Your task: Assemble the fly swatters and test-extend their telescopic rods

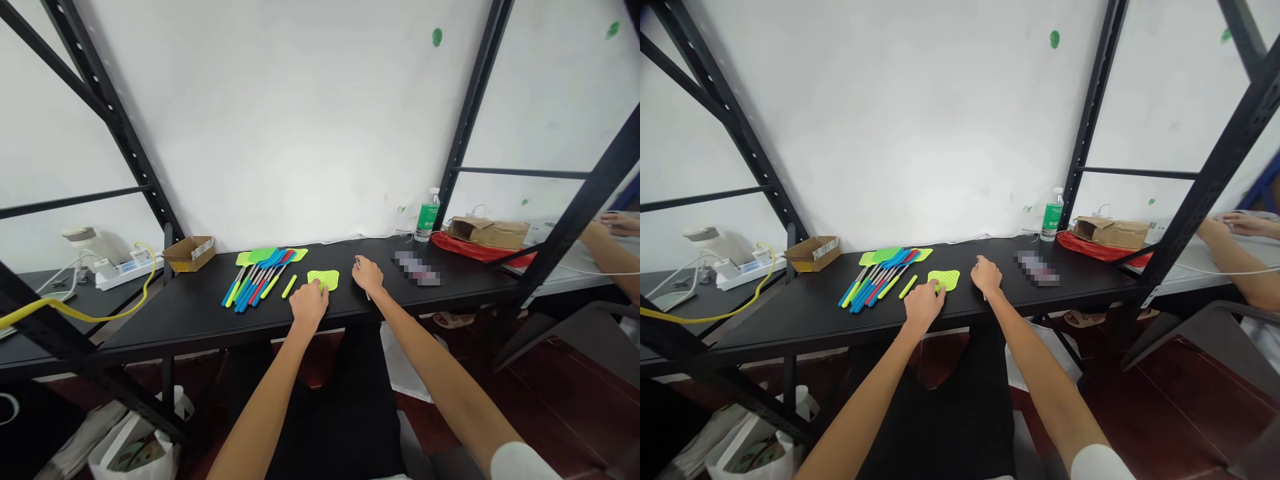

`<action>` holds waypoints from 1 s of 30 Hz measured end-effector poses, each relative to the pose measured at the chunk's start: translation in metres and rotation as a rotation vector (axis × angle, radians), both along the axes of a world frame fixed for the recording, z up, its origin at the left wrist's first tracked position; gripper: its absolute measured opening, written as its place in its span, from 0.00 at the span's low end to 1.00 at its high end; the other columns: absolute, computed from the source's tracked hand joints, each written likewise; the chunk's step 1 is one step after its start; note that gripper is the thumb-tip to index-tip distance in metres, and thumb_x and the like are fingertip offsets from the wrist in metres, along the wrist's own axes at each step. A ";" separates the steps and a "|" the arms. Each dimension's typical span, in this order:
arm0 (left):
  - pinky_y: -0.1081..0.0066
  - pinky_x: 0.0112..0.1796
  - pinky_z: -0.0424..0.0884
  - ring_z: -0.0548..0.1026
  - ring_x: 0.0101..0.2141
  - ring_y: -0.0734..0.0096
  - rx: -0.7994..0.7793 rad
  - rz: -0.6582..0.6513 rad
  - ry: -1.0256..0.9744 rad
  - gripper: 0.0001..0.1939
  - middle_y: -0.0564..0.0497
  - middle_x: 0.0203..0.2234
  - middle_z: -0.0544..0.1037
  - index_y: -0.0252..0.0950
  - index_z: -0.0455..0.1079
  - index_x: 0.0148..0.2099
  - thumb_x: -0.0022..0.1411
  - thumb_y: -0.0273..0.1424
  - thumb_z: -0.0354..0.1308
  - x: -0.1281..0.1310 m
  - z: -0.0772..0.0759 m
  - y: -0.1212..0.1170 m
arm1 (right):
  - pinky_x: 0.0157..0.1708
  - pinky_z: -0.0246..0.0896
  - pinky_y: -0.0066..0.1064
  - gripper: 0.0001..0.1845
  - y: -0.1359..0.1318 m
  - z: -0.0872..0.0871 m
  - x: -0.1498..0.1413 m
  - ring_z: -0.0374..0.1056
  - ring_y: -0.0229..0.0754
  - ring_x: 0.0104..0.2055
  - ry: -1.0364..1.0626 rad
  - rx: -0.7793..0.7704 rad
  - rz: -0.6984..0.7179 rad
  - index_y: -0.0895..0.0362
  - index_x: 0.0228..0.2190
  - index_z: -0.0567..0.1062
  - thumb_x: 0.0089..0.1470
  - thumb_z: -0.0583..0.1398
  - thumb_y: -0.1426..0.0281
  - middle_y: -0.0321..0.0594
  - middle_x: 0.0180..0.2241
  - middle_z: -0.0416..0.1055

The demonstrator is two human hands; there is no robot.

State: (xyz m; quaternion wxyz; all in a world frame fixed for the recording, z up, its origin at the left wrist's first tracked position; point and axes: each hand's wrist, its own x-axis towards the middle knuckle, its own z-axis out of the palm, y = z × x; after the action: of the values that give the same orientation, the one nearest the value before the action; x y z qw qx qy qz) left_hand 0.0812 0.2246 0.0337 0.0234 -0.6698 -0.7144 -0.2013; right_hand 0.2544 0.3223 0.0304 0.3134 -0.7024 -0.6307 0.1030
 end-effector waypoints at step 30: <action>0.58 0.37 0.71 0.73 0.44 0.46 0.124 0.345 0.149 0.20 0.39 0.44 0.74 0.38 0.73 0.50 0.64 0.44 0.50 -0.128 0.009 -0.034 | 0.46 0.65 0.36 0.15 -0.045 -0.014 0.054 0.75 0.46 0.41 0.428 0.232 0.208 0.55 0.41 0.79 0.54 0.56 0.68 0.43 0.43 0.79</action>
State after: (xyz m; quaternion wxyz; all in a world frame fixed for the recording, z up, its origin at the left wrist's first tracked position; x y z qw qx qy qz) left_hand -0.0470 0.1909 0.0431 0.1514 -0.5475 -0.8012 -0.1879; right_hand 0.3079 0.2773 0.0166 0.5057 -0.5554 -0.6265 0.2080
